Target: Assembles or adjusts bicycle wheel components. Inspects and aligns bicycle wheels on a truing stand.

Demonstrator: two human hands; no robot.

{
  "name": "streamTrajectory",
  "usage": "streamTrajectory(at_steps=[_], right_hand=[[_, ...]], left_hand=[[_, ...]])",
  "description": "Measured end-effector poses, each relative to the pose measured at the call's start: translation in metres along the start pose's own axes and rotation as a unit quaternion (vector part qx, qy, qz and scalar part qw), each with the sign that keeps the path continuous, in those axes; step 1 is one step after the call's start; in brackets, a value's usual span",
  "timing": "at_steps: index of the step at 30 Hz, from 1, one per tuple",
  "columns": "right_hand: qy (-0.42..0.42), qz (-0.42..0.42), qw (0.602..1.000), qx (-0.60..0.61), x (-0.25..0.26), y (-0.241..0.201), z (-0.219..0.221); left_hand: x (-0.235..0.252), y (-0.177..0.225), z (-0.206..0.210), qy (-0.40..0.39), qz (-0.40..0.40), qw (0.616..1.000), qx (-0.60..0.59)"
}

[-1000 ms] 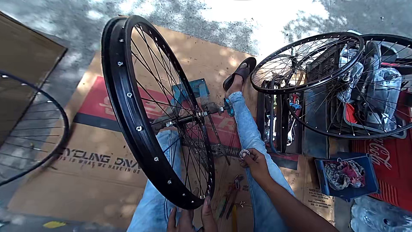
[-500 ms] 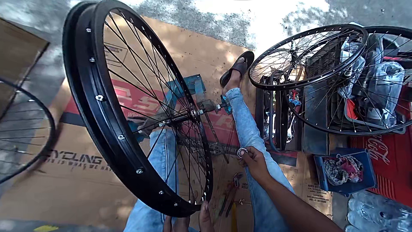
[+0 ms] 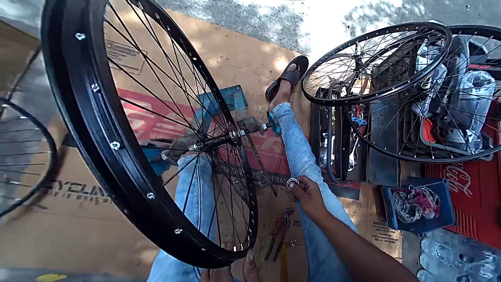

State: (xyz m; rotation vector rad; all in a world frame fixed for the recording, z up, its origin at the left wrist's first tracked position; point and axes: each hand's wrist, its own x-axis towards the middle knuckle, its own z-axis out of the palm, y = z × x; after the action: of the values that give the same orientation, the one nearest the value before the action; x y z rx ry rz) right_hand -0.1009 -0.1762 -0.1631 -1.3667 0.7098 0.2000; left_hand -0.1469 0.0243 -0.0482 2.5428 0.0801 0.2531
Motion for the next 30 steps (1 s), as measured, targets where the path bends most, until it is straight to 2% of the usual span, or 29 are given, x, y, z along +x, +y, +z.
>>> streamTrajectory(at_steps=[2, 3, 5, 6, 12, 17, 19, 23, 25, 30], right_hand=[[0.000, -0.002, 1.000, -0.004, 0.001, 0.000, 0.000], [0.001, 0.000, 1.000, -0.003, 0.000, 0.000, 0.000], [-0.001, 0.003, 1.000, 0.000, 0.000, 0.000, -0.001], [-0.002, 0.003, 1.000, 0.001, 0.000, 0.001, -0.001], [0.001, 0.005, 1.000, 0.001, 0.001, 0.002, 0.000], [0.000, 0.001, 1.000, -0.003, 0.001, 0.001, 0.000], [-0.004, 0.001, 1.000, -0.013, 0.001, 0.000, 0.000], [-0.003, 0.005, 1.000, -0.010, 0.002, 0.000, 0.001], [-0.002, 0.007, 1.000, -0.006, 0.002, -0.001, 0.000], [-0.001, 0.006, 1.000, -0.010, 0.001, 0.000, 0.001]], left_hand=[[-0.012, -0.015, 0.010, -0.045, -0.017, 0.995, 0.085], [-0.016, -0.022, 0.014, -0.095, -0.047, 0.988, 0.116], [-0.017, -0.025, 0.016, -0.193, -0.121, 0.964, 0.134], [-0.016, -0.023, 0.016, -0.200, -0.139, 0.963, 0.116], [-0.006, 0.001, 0.005, -0.098, -0.102, 0.990, -0.018], [-0.013, -0.006, 0.012, -0.025, -0.051, 0.997, -0.052], [-0.015, -0.021, 0.018, -0.060, -0.066, 0.996, -0.002], [-0.011, -0.027, 0.021, -0.215, -0.191, 0.955, 0.071], [-0.010, -0.026, 0.019, -0.207, -0.192, 0.958, 0.044], [-0.016, -0.013, 0.017, -0.094, -0.116, 0.985, -0.088]])
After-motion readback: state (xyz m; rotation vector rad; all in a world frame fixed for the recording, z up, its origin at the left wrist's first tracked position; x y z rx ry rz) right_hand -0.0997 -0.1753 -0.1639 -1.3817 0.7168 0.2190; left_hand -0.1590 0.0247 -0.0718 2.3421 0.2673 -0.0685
